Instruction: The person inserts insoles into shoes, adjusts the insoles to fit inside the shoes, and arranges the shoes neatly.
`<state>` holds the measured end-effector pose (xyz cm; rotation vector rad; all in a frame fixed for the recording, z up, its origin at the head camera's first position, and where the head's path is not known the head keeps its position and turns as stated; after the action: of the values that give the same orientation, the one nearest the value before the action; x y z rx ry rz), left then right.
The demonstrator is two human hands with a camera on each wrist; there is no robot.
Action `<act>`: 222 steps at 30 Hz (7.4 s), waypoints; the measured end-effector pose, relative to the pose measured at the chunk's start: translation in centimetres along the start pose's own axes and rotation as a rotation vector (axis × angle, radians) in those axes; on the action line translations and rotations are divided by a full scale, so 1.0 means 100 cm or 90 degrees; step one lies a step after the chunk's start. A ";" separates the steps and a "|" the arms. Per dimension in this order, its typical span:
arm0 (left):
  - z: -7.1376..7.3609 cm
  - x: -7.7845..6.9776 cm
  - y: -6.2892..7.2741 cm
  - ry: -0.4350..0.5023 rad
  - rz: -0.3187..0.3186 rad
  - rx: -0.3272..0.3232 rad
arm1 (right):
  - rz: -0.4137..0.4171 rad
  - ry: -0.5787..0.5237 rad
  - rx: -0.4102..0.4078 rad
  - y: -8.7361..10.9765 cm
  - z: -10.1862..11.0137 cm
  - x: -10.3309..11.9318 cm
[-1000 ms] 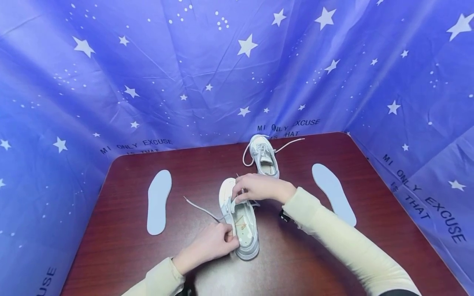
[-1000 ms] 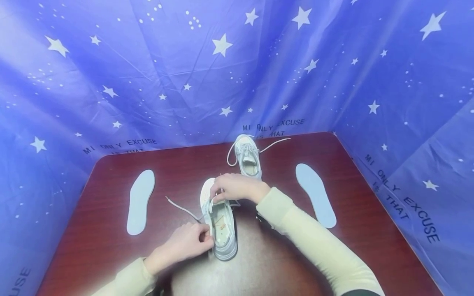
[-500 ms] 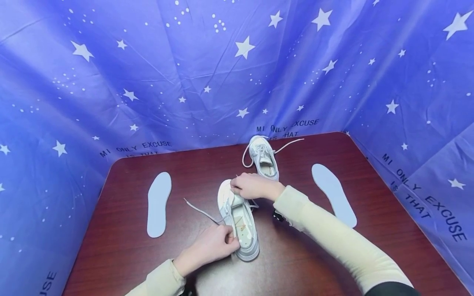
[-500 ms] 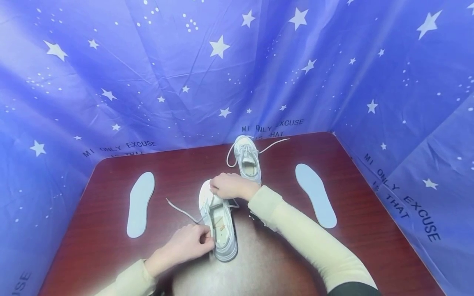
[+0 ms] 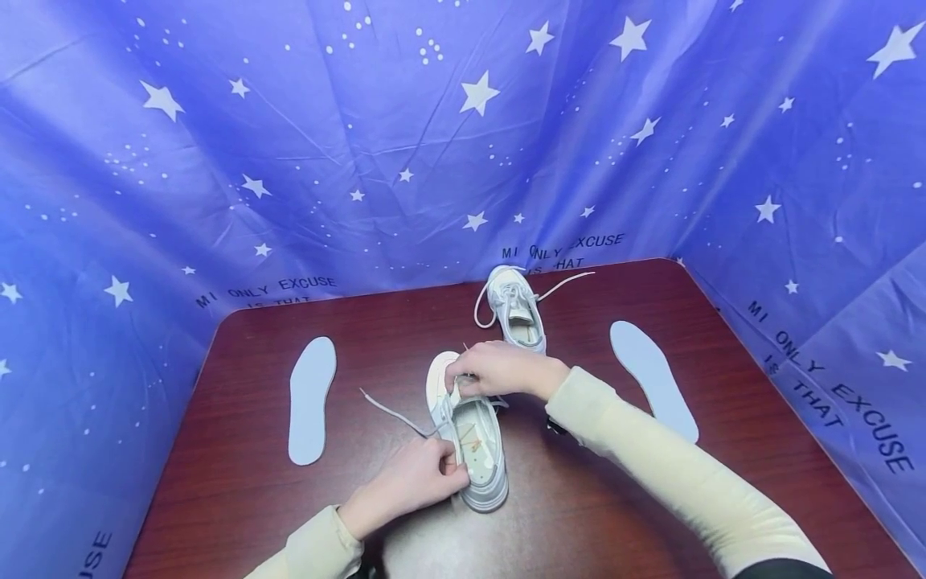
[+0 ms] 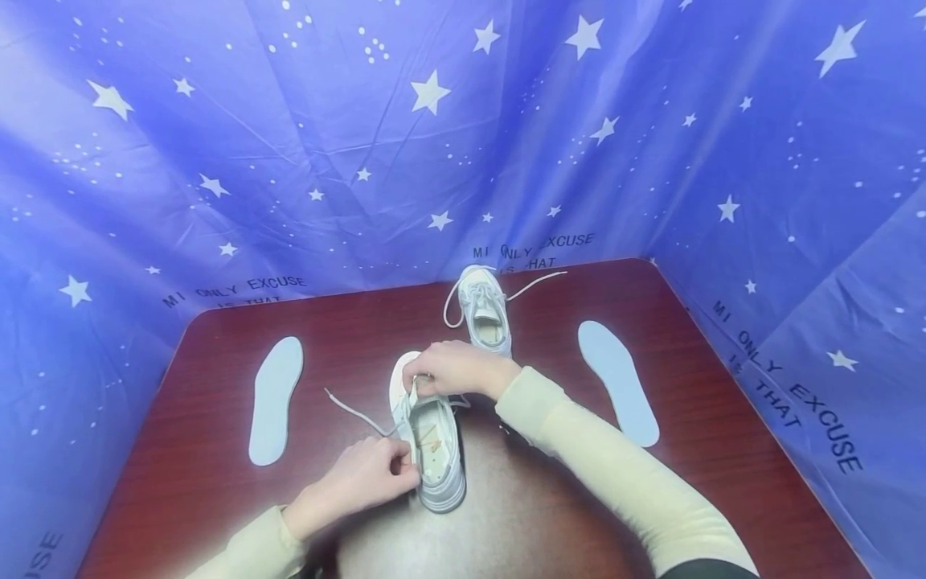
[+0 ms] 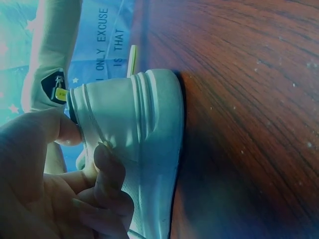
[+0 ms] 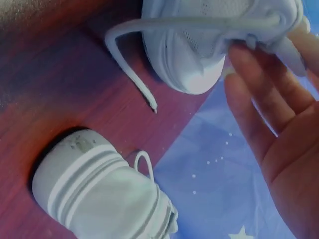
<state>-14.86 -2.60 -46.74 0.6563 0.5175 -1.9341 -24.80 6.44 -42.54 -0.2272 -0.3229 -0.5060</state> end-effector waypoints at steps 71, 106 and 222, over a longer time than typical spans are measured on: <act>-0.005 0.003 -0.002 0.020 -0.015 -0.030 | -0.290 -0.199 0.035 0.007 -0.014 -0.061; 0.005 0.005 0.005 0.006 -0.015 -0.027 | -0.196 -0.246 -0.066 0.035 0.011 -0.030; 0.097 0.195 0.008 0.180 0.363 -0.102 | -0.300 -0.240 -0.113 0.105 0.001 -0.048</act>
<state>-23.42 -22.01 -51.96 0.8706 0.5781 -1.2617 -23.42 17.51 -45.52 -0.4253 -0.7086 -0.9626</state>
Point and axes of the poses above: each hand's wrist, its own y-axis away from the middle knuckle, its own z-axis out of the back of the hand, x = y × z, the point moved 8 cm from there along -y, towards the middle knuckle, and after that the axes turned 8 degrees about -x, right-handed, at the moved point
